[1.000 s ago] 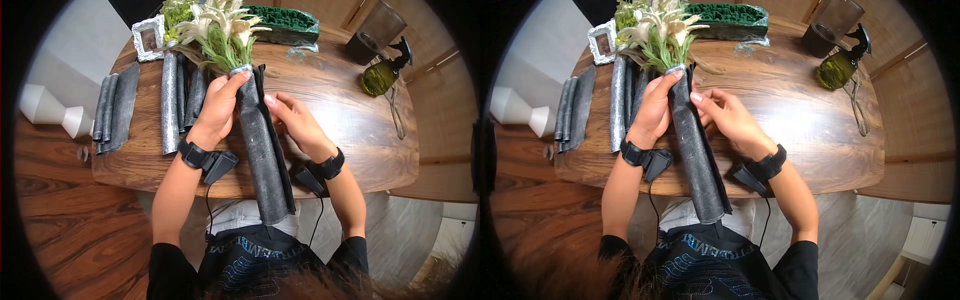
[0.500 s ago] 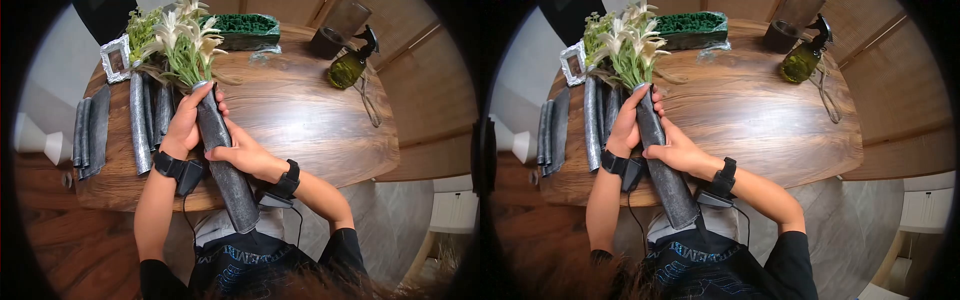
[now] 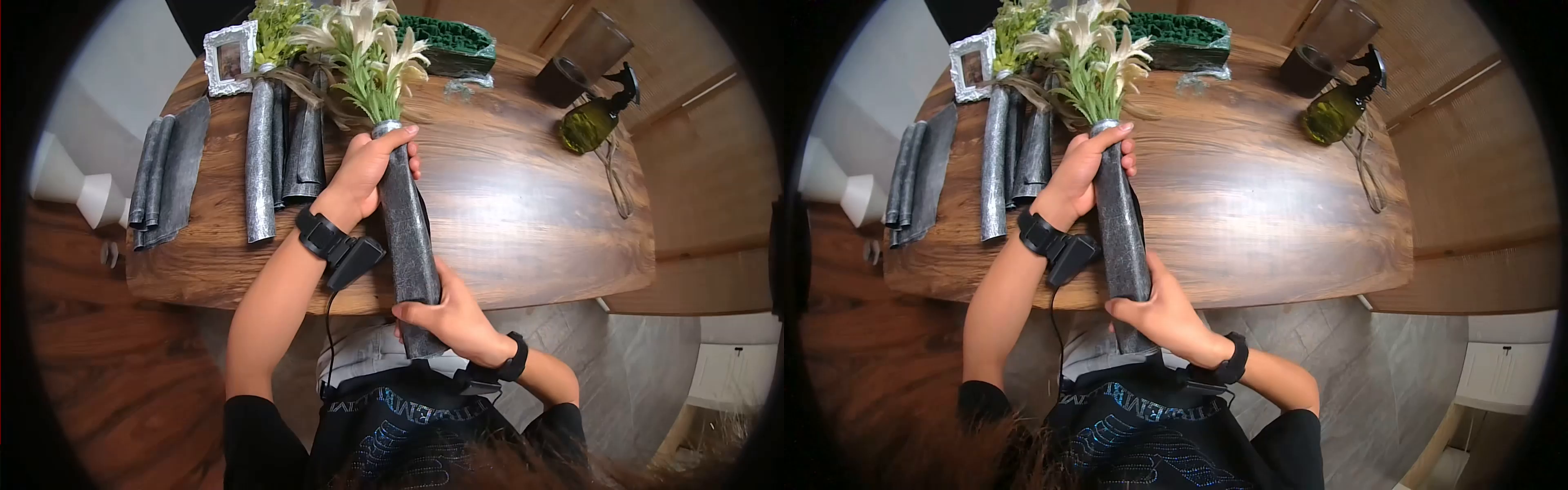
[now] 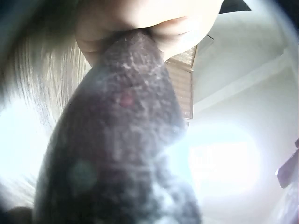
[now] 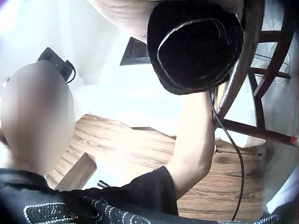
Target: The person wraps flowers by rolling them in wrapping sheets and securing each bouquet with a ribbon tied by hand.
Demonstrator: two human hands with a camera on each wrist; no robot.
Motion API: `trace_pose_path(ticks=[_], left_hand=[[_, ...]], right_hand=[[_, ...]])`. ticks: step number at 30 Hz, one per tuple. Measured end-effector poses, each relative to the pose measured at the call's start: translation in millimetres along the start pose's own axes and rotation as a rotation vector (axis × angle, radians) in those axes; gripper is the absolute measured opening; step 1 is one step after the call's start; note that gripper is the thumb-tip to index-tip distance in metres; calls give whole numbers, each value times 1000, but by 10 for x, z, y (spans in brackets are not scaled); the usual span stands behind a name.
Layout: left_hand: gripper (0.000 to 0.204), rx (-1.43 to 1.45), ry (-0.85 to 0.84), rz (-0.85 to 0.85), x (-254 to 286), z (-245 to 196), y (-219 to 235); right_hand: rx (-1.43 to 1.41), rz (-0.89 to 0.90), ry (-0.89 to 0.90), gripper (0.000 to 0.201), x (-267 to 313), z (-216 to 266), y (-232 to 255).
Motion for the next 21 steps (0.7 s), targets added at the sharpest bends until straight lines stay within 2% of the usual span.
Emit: trace_pose_path(ticks=[1, 3, 4, 5, 7, 9, 11, 12, 13, 15, 17, 19, 20, 21], left_hand=[[14, -2, 33, -5, 18, 6, -15], [15, 83, 44, 29, 46, -23, -44], [18, 200, 100, 53, 4, 19, -18], [19, 320, 119, 85, 47, -22, -73], [22, 391, 114, 172, 21, -5, -39], [22, 364, 121, 197, 70, -18, -81], [17, 322, 152, 134, 138, -7, -147], [17, 304, 153, 119, 139, 3, -147], [16, 287, 152, 101, 121, 23, -121], [16, 278, 153, 132, 115, 3, -111], [16, 280, 149, 147, 113, 7, -117], [16, 186, 196, 65, 110, 35, -62], [19, 176, 196, 46, 106, 35, -60], [19, 180, 191, 46, 103, 35, -72]], right_hand=[[1, -12, 6, 40, 26, -8, 2], [-179, 55, -77, 38, 65, -83, -11], [-179, 27, -56, 38, 79, -97, 16], [-274, 86, -89, 37, 82, -140, -15], [-401, 194, -110, 31, 106, -177, -91], [-429, 171, -95, 27, 164, -203, -159], [-374, 191, -92, 27, 214, -247, -124], [-230, 180, -121, 29, 252, -242, -53], [129, 91, 117, 21, 272, -155, 61], [159, 184, -177, 29, 437, -170, 332], [318, 101, -6, 25, 590, 245, 706], [449, -136, 1, 23, 645, 645, 1237], [657, -269, 77, 20, 644, 864, 1595], [690, -435, 86, 21, 624, 1047, 1960]])
Point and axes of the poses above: each hand's wrist, its own x-axis away from the middle knuckle, its own y-axis out of the back of the hand, z = x × y, the point moved 5 cm from there along -x, towards the middle knuckle, and after that the axes turned 5 degrees about -x, right-handed, at the moved point
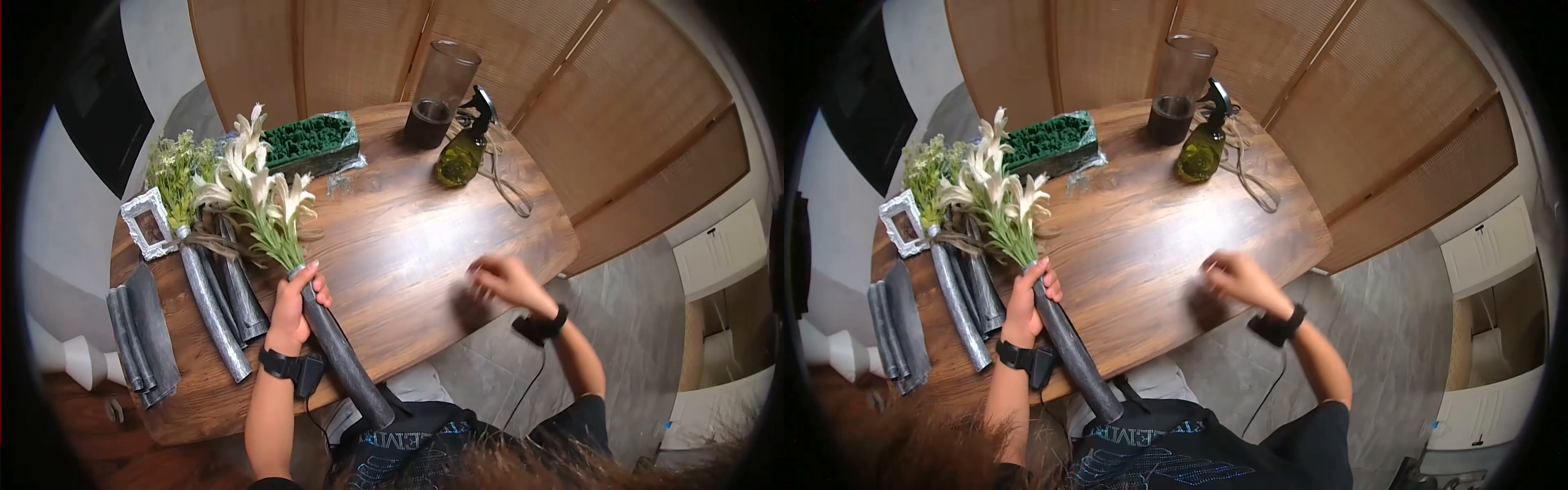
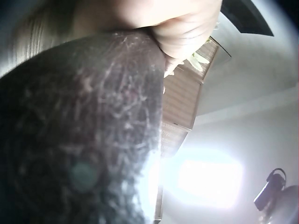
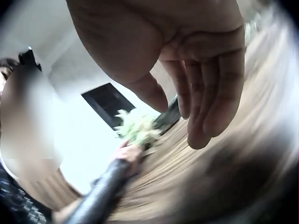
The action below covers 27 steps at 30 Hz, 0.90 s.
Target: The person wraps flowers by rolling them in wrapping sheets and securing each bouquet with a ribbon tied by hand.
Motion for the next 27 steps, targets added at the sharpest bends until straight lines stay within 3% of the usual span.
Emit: trace_pose_path(ticks=[2, 4, 5, 6, 8, 14, 16, 18, 20, 23, 27], left_hand=[[19, -62, 20, -23, -2, 11, -2], [17, -98, 17, -10, -11, -12, -9], [18, -85, 36, -14, 1, -22, -5], [19, -68, 59, -21, 8, -19, 3], [19, -67, 47, -27, 7, -13, 35], [20, -56, 65, 35, -2, -25, 22], [21, -55, 66, 17, 3, -27, 22], [21, -50, 67, 29, -9, -16, 29], [22, -48, 75, 48, 3, -12, 40], [21, -59, 74, 46, 7, -3, 42], [22, -33, 64, 43, -5, 1, 56]], right_hand=[[603, -428, 311, 19, -401, -219, 702], [911, -627, 173, 30, -664, -330, 1159], [935, -673, 211, 28, -796, -442, 1306], [937, -666, 222, 28, -958, -560, 1404], [990, -620, 68, 22, -1199, -732, 1517], [1011, -486, 171, 13, -1359, -794, 1717], [156, -279, 34, 12, -1164, -638, 1835], [-249, -261, 28, 15, -810, -128, 1850], [-306, -346, 159, 12, -603, 134, 2069], [-257, -499, 268, 17, -22, 934, 2182], [-282, -435, 432, 21, 467, 1612, 2290]])
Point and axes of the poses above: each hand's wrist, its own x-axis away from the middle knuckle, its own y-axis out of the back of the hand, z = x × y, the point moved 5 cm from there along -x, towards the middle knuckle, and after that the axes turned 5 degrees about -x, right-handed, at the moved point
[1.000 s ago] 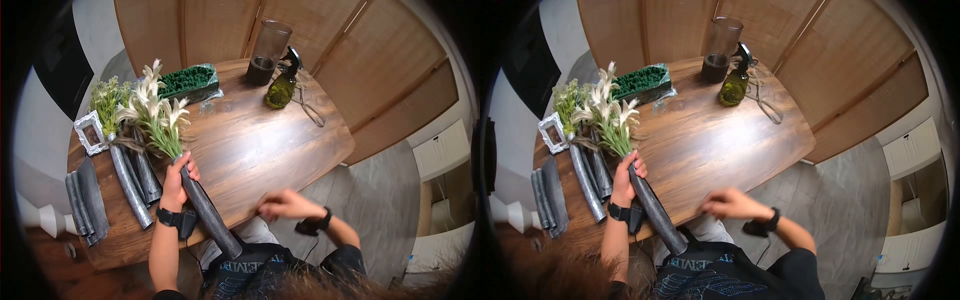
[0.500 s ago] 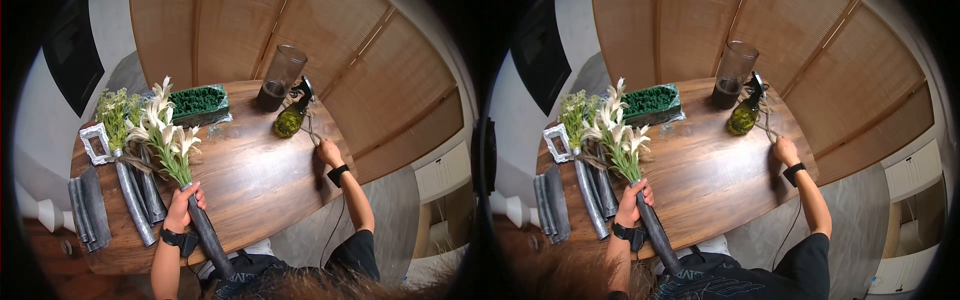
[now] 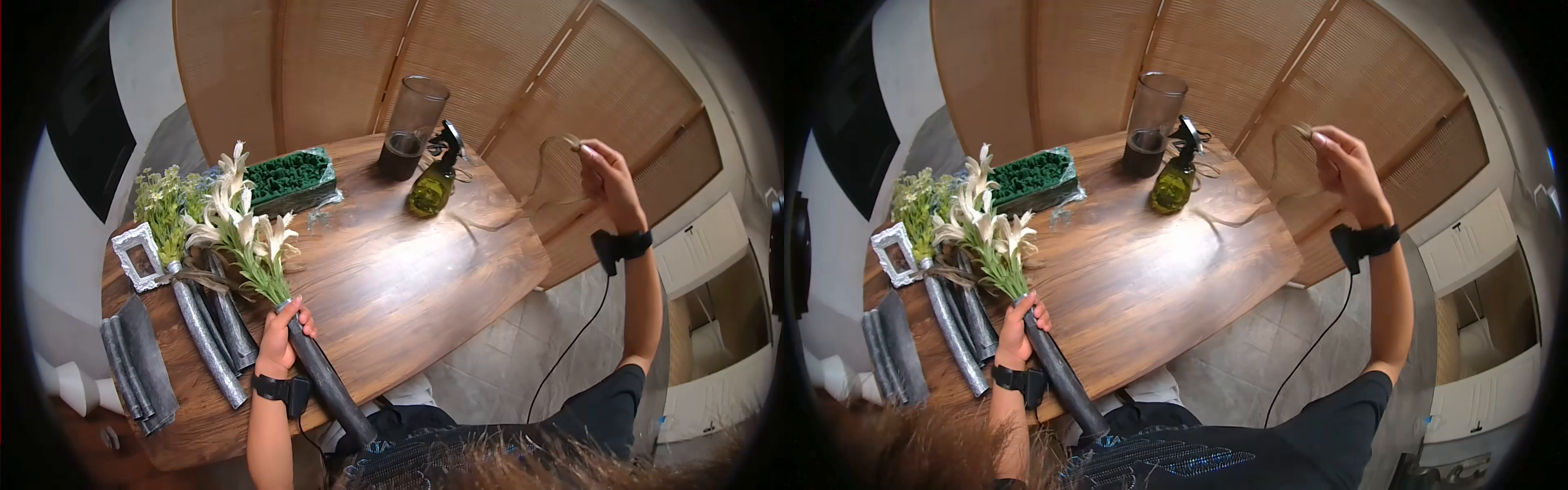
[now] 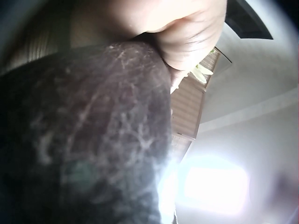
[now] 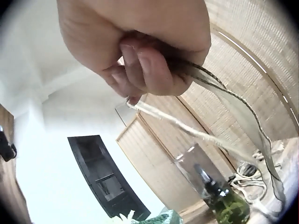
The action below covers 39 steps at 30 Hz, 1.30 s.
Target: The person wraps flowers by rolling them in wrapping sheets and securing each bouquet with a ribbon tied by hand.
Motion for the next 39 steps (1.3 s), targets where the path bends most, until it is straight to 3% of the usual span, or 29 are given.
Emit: trace_pose_path(ticks=[2, 7, 10, 13, 17, 19, 21, 23, 25, 28, 30, 33, 37, 39], left_hand=[[22, 3, 11, 14, -27, 10, 5], [18, 18, -11, 37, 1, -17, 6], [17, 72, -13, 100, -19, -3, 19], [17, 102, -12, 109, 13, -20, 8], [22, 172, -58, 168, -94, 65, 59], [23, 99, -84, 162, -147, 81, 124], [23, 161, -38, 225, -108, 68, 69], [23, 116, -63, 213, -140, 74, 86], [23, 89, -66, 196, -113, 39, 65], [23, 18, -113, 172, -87, -15, 47], [22, -6, -129, 152, -114, 21, 68], [22, -162, -197, 159, -151, 13, 73], [27, -232, -234, 149, -86, -48, 24], [29, -221, -223, 149, -62, -66, 17]], right_hand=[[19, 177, 37, 22, 92, 310, -209], [417, 224, -136, 24, 376, 397, -1083], [508, 494, -194, 22, 547, -179, -1849], [567, 613, -215, 25, 740, -999, -2610], [461, 702, -183, 24, 864, -1749, -3391], [372, 795, -289, 26, 928, -1810, -3650], [325, 877, -332, 22, 983, -1820, -3792], [54, 788, -597, 23, 1057, -1863, -3856], [-183, 810, -697, 27, 1107, -1766, -3891], [-244, 817, -714, 24, 1123, -1795, -3944], [40, 999, -504, 23, 1199, -1688, -3954], [139, 954, -430, 29, 1293, -1620, -4023], [-57, 877, -543, 31, 1253, -1955, -4026], [-122, 844, -555, 28, 1291, -1851, -4033]])
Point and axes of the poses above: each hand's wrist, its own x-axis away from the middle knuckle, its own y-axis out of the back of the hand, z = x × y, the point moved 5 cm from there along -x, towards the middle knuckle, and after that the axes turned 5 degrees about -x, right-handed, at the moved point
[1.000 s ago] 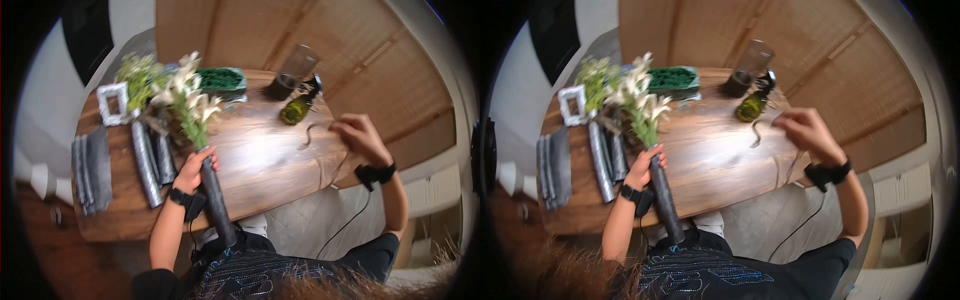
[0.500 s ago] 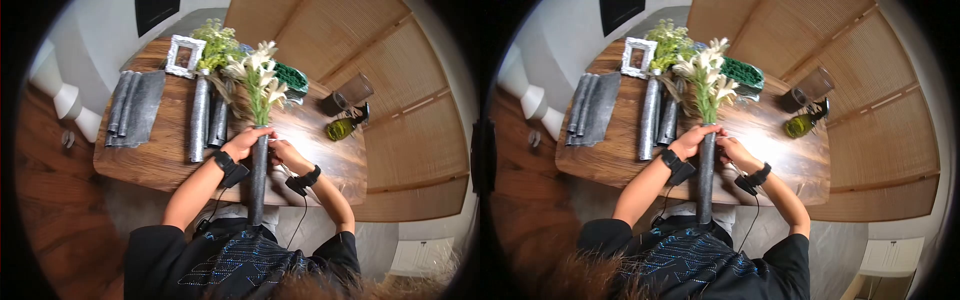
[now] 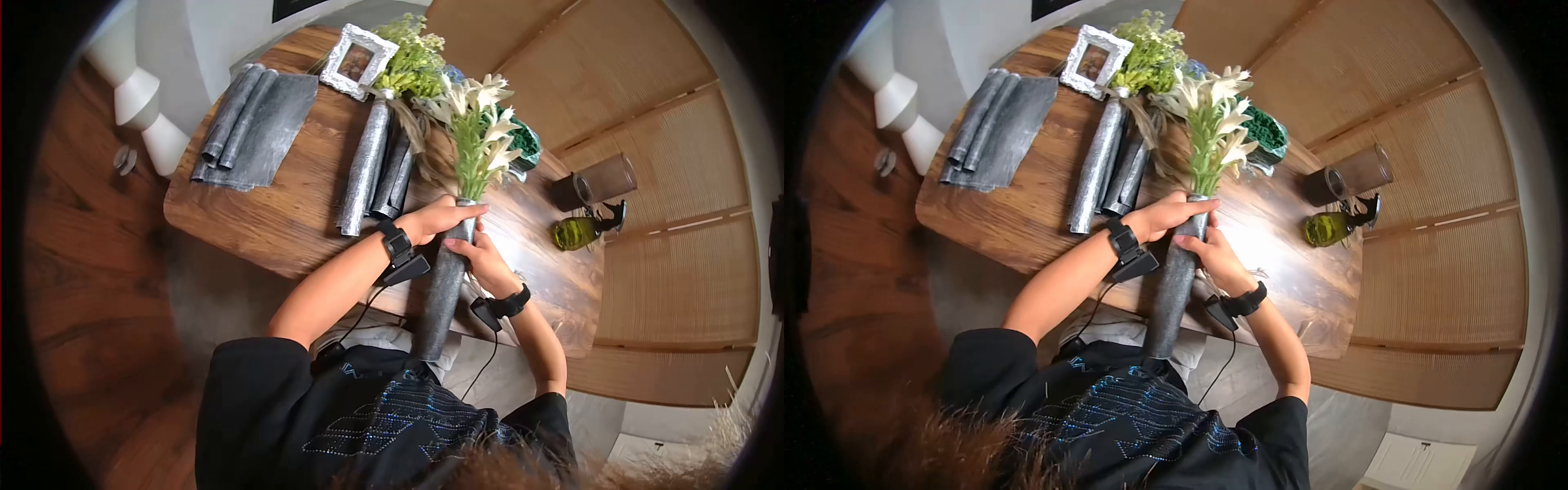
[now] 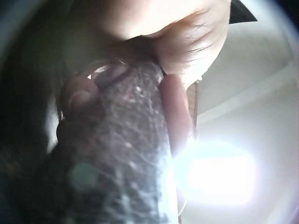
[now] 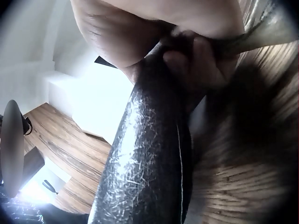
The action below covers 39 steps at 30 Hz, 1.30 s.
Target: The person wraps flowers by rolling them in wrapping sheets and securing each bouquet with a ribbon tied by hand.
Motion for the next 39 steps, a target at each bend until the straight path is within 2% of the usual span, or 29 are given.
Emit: trace_pose_path(ticks=[1, 2, 4, 5, 8, 9, 10, 12, 14, 16, 18, 20, 23, 24, 26, 28, 33, 34, 36, 39], left_hand=[[41, -23, -1, 5, 6, -11, -14], [41, -22, 0, -7, -1, -14, 1], [53, -246, 7, -63, -16, -23, 45], [53, -249, 8, -69, 37, -60, 24], [62, -569, 124, -87, 299, -291, -86], [67, -660, 60, -184, 265, -231, -8], [59, -758, 116, -171, 287, -198, 70], [47, -788, 1, -172, 424, -225, 186], [38, -874, 0, -212, 675, -424, 229], [38, -869, -65, -274, 846, -596, 300], [35, -846, -128, -426, 1043, -838, 323], [34, -769, -90, -526, 1252, -1077, 336], [37, -639, -105, -604, 1414, -1271, 318], [37, -651, -98, -606, 1427, -1299, 287], [38, -790, 35, -628, 1449, -1315, 238], [38, -825, 101, -606, 1429, -1337, 161], [37, -873, 72, -568, 1166, -1492, -103], [37, -884, 75, -555, 1046, -1540, -182], [37, -962, -53, -495, 689, -1628, -438], [27, -1274, -93, -351, 0, -1399, -883]], right_hand=[[-80, -28, 21, 27, 24, 32, -7], [-80, -17, 16, 27, 24, 37, 12], [-75, 35, -31, 24, 39, 37, 86], [-94, 63, -7, 23, 15, 24, 113], [-131, 159, 48, 23, 62, 164, 44], [-144, 89, 70, 23, 27, 112, 115], [-150, 89, 76, 23, 23, 114, 156], [-95, 38, 8, 22, 60, 101, 230], [-107, 48, -14, 23, 54, 98, 262], [-88, 73, -35, 26, 29, 90, 276], [-69, 94, -23, 28, 19, 114, 282], [65, 95, -20, 30, -13, 120, 330], [59, 98, -21, 30, -7, 141, 375], [56, 99, -27, 29, -17, 139, 391], [42, 132, -24, 29, -40, 141, 417], [16, 158, -29, 28, -79, 67, 438], [35, 214, 5, 27, -183, -72, 441], [63, 226, 37, 27, -197, -62, 435], [67, 226, 75, 29, -191, -52, 424], [116, 214, 78, 26, -221, -150, 421]])
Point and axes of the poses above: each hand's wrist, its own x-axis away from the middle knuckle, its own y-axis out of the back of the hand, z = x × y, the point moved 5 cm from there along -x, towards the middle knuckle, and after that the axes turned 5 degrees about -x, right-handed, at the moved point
